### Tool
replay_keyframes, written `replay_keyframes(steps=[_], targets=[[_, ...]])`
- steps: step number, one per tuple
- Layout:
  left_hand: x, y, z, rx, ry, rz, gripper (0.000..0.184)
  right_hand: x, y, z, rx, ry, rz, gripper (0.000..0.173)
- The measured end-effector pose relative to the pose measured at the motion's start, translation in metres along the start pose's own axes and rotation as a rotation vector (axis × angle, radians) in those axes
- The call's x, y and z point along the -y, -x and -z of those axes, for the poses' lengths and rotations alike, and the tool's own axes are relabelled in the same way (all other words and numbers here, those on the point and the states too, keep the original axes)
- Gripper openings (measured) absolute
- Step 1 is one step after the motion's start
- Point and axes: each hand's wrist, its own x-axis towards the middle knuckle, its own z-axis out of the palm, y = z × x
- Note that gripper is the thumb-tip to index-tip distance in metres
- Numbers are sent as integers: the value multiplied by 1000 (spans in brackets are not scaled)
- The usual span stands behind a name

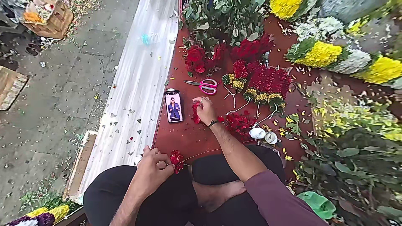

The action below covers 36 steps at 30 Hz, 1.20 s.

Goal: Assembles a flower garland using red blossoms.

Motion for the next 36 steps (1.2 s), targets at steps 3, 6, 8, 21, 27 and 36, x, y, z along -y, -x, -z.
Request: replay_keyframes(steps=[3, 6, 8, 21, 27, 36], targets=[[-3, -1, 0, 21, -4, -10, 14, -20, 2, 12, 23, 151, -104, 19], [-2, 0, -1, 24, -11, -5, 15, -20, 3, 9, 134, 2, -27, 22], [-2, 1, -1, 20, -15, 8, 15, -4, 4, -1, 259, -214, 85, 33], [-4, 0, 0, 6, -30, 13, 17, -23, 0, 8, 67, 185, -101, 20], [-2, 2, 2, 8, -8, 28, 15, -28, 1, 1, 177, 348, -119, 27], [-7, 1, 8, 68, 259, 84, 19, -4, 17, 41, 17, -323, -333, 15]])
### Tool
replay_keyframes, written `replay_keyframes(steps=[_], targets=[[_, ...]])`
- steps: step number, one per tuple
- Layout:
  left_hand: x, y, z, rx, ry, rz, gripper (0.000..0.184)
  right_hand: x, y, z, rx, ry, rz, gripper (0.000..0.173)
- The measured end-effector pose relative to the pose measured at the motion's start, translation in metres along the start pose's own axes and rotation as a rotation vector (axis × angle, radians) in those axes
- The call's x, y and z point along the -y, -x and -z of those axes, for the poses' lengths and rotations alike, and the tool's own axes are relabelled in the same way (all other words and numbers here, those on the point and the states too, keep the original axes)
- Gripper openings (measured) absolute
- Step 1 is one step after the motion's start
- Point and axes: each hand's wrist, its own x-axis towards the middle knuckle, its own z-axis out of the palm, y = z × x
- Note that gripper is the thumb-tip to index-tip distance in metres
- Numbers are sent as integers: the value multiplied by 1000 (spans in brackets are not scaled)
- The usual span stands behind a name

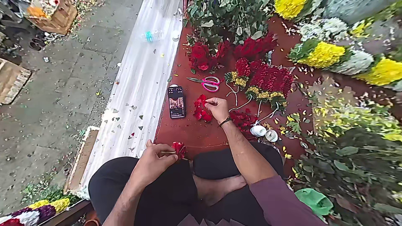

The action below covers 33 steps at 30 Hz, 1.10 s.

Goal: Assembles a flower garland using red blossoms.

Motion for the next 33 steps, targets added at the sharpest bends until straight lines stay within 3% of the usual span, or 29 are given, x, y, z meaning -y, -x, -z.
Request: replay_keyframes(steps=[5, 10, 14, 21, 26, 33], targets=[[0, 6, -1, 114, 306, 74, 52, 78, 113, 23, 429, -426, -20, 19], [-10, 8, -10, 76, 648, 60, 43, 109, 173, 14, 624, -544, 96, 11], [-8, 3, -17, 44, 658, 37, 53, 106, 177, 2, 642, -446, 165, 10], [-10, -2, -21, 55, 652, 44, 63, 104, 177, -1, 669, -404, 56, 13], [-9, -3, -18, -19, 672, 52, 63, 96, 171, -3, 836, -559, 132, 50], [-8, -2, -21, -126, 608, 26, 69, 95, 191, -29, 527, -579, 131, 29]])
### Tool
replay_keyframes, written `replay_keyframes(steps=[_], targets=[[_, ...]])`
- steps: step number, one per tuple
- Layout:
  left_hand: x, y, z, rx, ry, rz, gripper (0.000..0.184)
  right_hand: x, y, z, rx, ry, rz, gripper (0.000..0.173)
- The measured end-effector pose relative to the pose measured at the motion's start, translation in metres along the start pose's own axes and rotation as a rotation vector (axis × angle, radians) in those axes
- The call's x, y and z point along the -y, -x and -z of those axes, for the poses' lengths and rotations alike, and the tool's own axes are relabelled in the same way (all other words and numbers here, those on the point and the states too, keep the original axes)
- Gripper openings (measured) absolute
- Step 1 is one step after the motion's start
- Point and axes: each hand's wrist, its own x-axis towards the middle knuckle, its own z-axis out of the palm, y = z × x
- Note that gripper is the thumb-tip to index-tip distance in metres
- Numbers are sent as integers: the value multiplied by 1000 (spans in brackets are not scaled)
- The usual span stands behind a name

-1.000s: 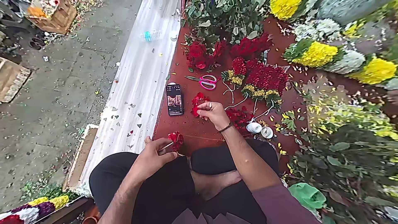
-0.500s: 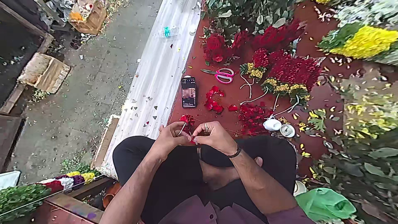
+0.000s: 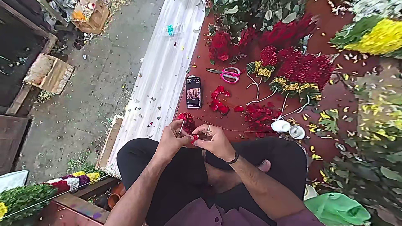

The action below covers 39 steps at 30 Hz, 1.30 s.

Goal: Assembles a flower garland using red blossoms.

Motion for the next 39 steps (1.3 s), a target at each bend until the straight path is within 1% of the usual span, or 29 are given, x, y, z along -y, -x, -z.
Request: replay_keyframes(steps=[2, 6, 9, 12, 15, 18, 20, 22, 25, 28, 31, 33, 34, 37, 38, 39], targets=[[1, 0, 1, -4, -54, -32, 69, -3, 1, -3, -38, -76, -36, 28], [0, 3, 2, 35, -94, -82, 58, -7, 0, -4, -122, -169, -103, 31], [-1, 2, 2, 12, -83, -61, 55, -3, 1, -2, -135, -203, -98, 40], [1, 0, 2, -38, -94, -48, 48, 5, 3, 0, -142, -256, -38, 45], [5, -1, 3, -42, -219, -65, 38, 2, 0, 0, -211, -294, 9, 48], [8, -2, 1, -31, -375, -115, 25, -5, -2, -3, -295, -300, -21, 49], [10, -3, 0, -19, -451, -156, 20, -8, -3, -5, -327, -274, -41, 49], [12, -4, 1, -11, -498, -191, 19, -10, -4, -5, -334, -228, -57, 50], [13, -4, 3, -15, -535, -229, 19, -11, -4, -4, -298, -146, -114, 54], [14, -4, 3, -7, -534, -237, 13, -11, -4, -3, -268, -100, -212, 62], [14, -5, 4, 1, -519, -212, 13, -9, -6, 7, -181, -68, -330, 78], [12, -6, 5, -7, -489, -170, 12, -3, -6, 22, -69, -9, -314, 87], [9, -6, 6, -15, -471, -139, 10, 0, -7, 29, -33, 52, -267, 88], [-2, -6, 9, -28, -450, -58, 9, 1, -9, 36, 48, 369, -100, 82], [-5, -7, 10, -33, -449, -41, 9, -3, -10, 36, 96, 434, -79, 77], [-8, -9, 11, -41, -451, -29, 11, -7, -11, 35, 132, 445, -85, 68]])
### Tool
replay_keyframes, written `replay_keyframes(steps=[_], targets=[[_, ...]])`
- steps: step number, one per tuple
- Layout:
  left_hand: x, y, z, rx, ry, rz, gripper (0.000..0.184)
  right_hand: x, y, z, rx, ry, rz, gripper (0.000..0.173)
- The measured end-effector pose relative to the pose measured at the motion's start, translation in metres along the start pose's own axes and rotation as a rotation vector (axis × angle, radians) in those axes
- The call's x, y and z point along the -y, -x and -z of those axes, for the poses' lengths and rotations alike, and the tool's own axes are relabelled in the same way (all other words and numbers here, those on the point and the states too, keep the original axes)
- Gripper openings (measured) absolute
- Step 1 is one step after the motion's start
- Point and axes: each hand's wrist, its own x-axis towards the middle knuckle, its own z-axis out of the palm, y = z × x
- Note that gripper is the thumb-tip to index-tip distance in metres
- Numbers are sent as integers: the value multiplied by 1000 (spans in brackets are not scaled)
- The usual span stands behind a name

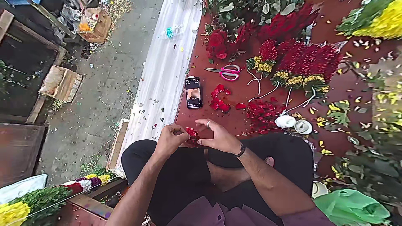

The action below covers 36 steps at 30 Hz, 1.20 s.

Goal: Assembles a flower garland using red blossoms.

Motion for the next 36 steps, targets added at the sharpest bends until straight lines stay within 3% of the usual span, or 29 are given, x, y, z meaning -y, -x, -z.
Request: replay_keyframes(steps=[3, 4, 7, 11, 13, 14, 16, 17, 18, 20, 25, 28, 31, 33, 36], targets=[[-8, -4, 9, -28, -24, 33, 14, -5, -2, 3, 40, -82, 23, 21], [-12, -4, 12, -39, -57, 39, 15, -3, -1, 9, 71, -100, 79, 14], [-32, 2, 16, -8, -399, -3, 14, 17, 8, 24, 217, -152, 239, 13], [-104, 35, -10, 361, -940, -118, 19, 43, 20, 40, 151, -269, 484, 9], [-135, 46, -23, 508, -895, -251, 15, 36, 14, 46, 126, -433, 529, 7], [-142, 45, -26, 499, -774, -373, 13, 31, 11, 47, 127, -546, 512, 6], [-148, 32, -31, 376, -489, -543, 11, 41, 23, 50, 54, -670, 202, 8], [-147, 25, -32, 306, -374, -566, 10, 58, 32, 51, -24, -613, -43, 15], [-144, 17, -34, 215, -310, -579, 10, 44, 35, 46, -7, -538, -14, 15], [-135, 9, -37, 44, -287, -574, 11, -6, 24, 27, 63, -638, 468, 13], [-97, -9, -26, -237, -339, -459, 17, 25, 17, 42, 164, -664, 458, 7], [-68, -18, -1, -187, -404, -333, 21, 19, 11, 48, 24, -605, 390, 8], [-44, -13, 22, 18, -385, -226, 22, 15, 9, 51, -13, -482, 274, 9], [-31, -6, 31, 144, -293, -214, 21, 15, 11, 53, 98, -413, 252, 9], [-19, 0, 31, 152, -304, -204, 19, 15, 15, 62, 347, -305, 170, 13]])
